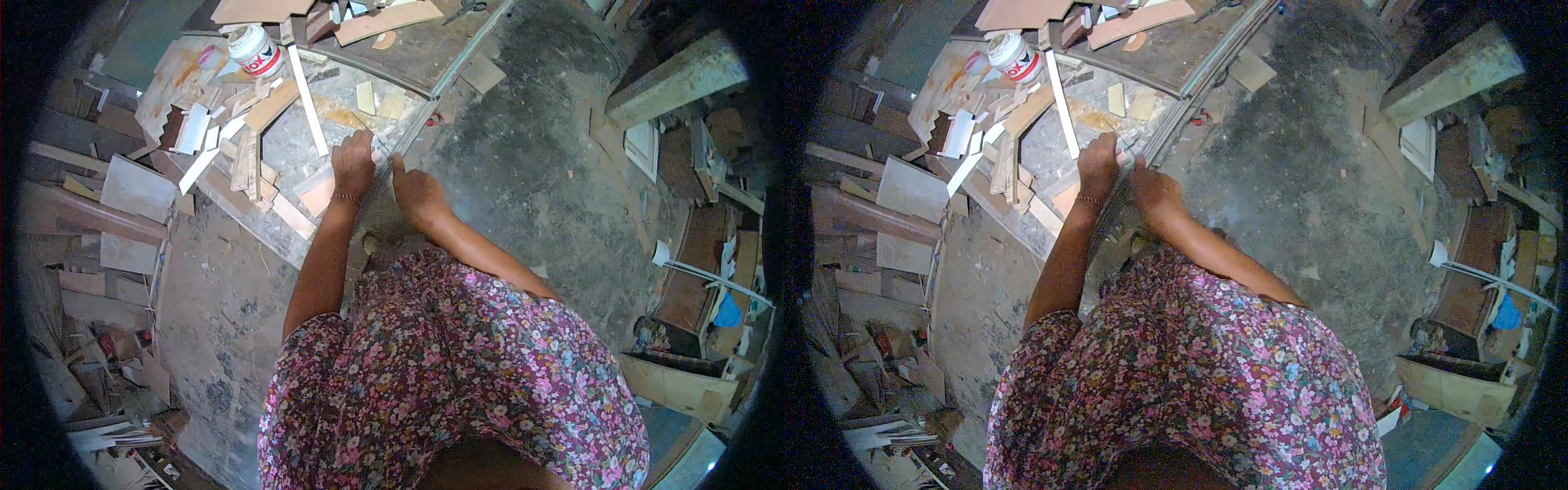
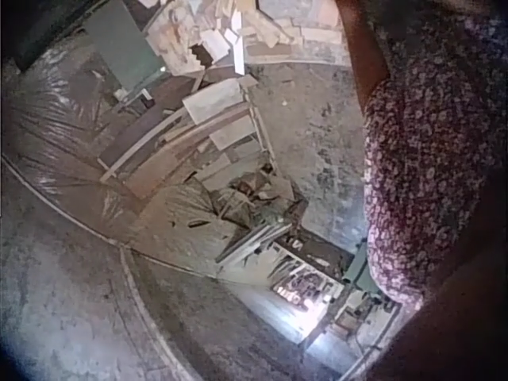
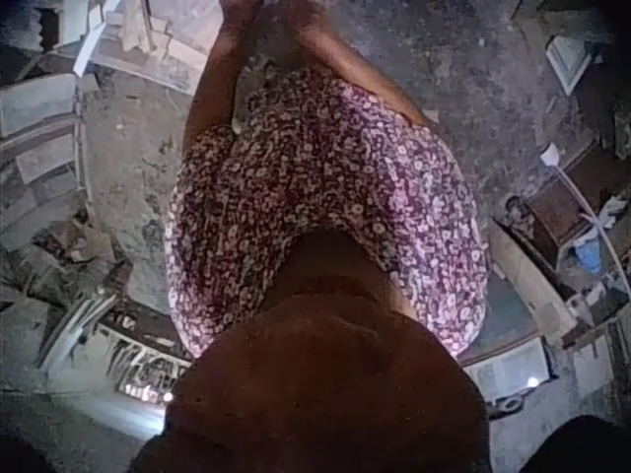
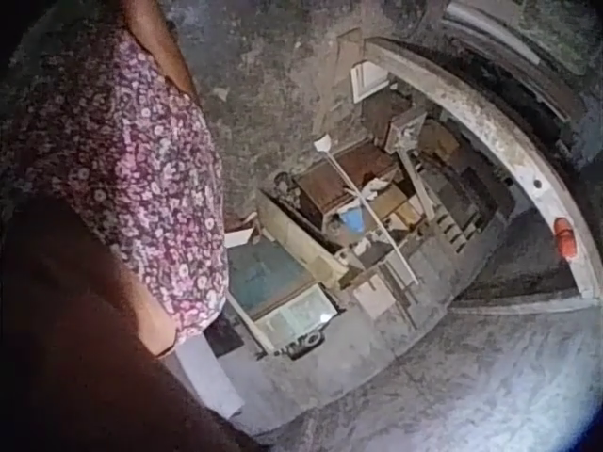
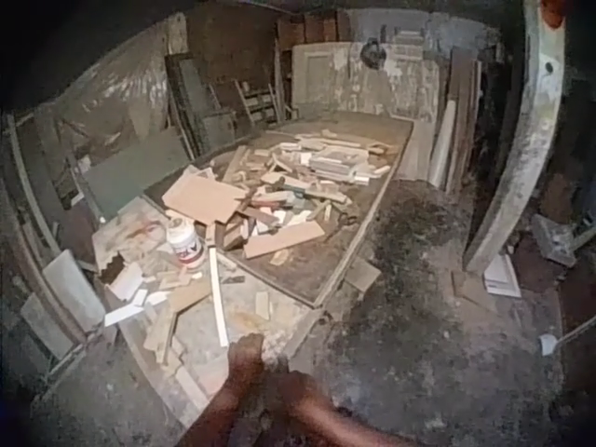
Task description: The person cuts thin strips of wood using a hand saw and scissors.
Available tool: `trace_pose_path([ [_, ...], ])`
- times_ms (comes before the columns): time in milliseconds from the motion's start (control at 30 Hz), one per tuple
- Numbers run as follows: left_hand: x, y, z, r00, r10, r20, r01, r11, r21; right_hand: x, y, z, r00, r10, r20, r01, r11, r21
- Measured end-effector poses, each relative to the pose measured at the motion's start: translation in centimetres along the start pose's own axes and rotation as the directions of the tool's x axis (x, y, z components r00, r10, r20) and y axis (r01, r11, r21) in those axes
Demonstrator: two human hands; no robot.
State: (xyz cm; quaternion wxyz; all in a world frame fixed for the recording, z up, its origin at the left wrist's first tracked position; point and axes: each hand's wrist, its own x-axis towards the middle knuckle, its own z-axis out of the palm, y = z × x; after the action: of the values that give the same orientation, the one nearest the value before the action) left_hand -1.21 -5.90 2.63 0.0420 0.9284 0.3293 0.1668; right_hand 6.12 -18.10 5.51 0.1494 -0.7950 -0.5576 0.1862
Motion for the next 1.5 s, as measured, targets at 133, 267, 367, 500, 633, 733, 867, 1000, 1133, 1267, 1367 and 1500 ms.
trace_pose_path([
  [133, -0.2, 0.0, 0.1, 1.000, -0.022, 0.003, 0.022, 1.000, -0.008, 1.3, -1.1, 0.2, 1.000, 0.023, -0.007, -0.023, 1.000, 0.016],
  [267, 0.4, -0.2, 0.1, 0.998, -0.060, 0.026, 0.061, 0.997, -0.052, 1.7, -0.2, 1.8, 0.981, -0.046, -0.186, 0.045, 0.999, -0.009],
  [367, 0.6, -1.2, 0.5, 0.992, -0.100, 0.077, 0.103, 0.994, -0.034, 1.7, -0.1, 1.8, 0.964, -0.102, -0.245, 0.097, 0.995, -0.032],
  [500, 1.2, -1.0, 0.4, 0.981, -0.084, 0.177, 0.088, 0.996, -0.013, 1.4, 0.4, 1.7, 0.965, -0.086, -0.246, 0.078, 0.996, -0.045],
  [633, 1.1, -0.8, 0.2, 0.978, -0.037, 0.206, 0.037, 0.999, 0.003, 0.1, 0.2, 1.2, 0.961, -0.099, -0.257, 0.054, 0.983, -0.176],
  [733, 1.2, -0.8, -0.2, 0.978, -0.017, 0.206, 0.029, 0.998, -0.053, 0.7, 0.7, 1.4, 0.980, -0.087, -0.180, 0.069, 0.992, -0.103],
  [867, 1.5, -1.2, -1.1, 0.956, -0.080, 0.283, 0.115, 0.988, -0.107, 1.6, 1.3, 1.9, 0.995, 0.019, -0.101, -0.006, 0.992, 0.127],
  [1000, 2.0, -1.7, -1.8, 0.939, -0.082, 0.335, 0.135, 0.981, -0.138, 0.6, 1.0, 1.2, 0.992, -0.014, -0.128, 0.034, 0.987, 0.155],
  [1133, 2.3, -2.0, -1.6, 0.925, -0.096, 0.367, 0.122, 0.991, -0.050, 0.0, 1.3, 1.3, 0.996, 0.077, 0.032, -0.082, 0.981, 0.177],
  [1267, 2.0, -1.9, -1.0, 0.946, -0.044, 0.321, 0.063, 0.997, -0.048, -0.8, 1.2, 1.7, 0.996, 0.083, -0.041, -0.074, 0.980, 0.183],
  [1367, 1.7, -2.1, -0.3, 0.969, -0.062, 0.238, 0.080, 0.995, -0.064, -2.2, 0.8, 1.2, 0.994, -0.007, -0.109, 0.014, 0.998, 0.067],
  [1500, 1.5, -3.1, 0.1, 0.975, -0.060, 0.216, 0.078, 0.994, -0.077, -2.6, 0.2, -1.0, 0.999, 0.019, 0.036, -0.020, 1.000, 0.020],
])
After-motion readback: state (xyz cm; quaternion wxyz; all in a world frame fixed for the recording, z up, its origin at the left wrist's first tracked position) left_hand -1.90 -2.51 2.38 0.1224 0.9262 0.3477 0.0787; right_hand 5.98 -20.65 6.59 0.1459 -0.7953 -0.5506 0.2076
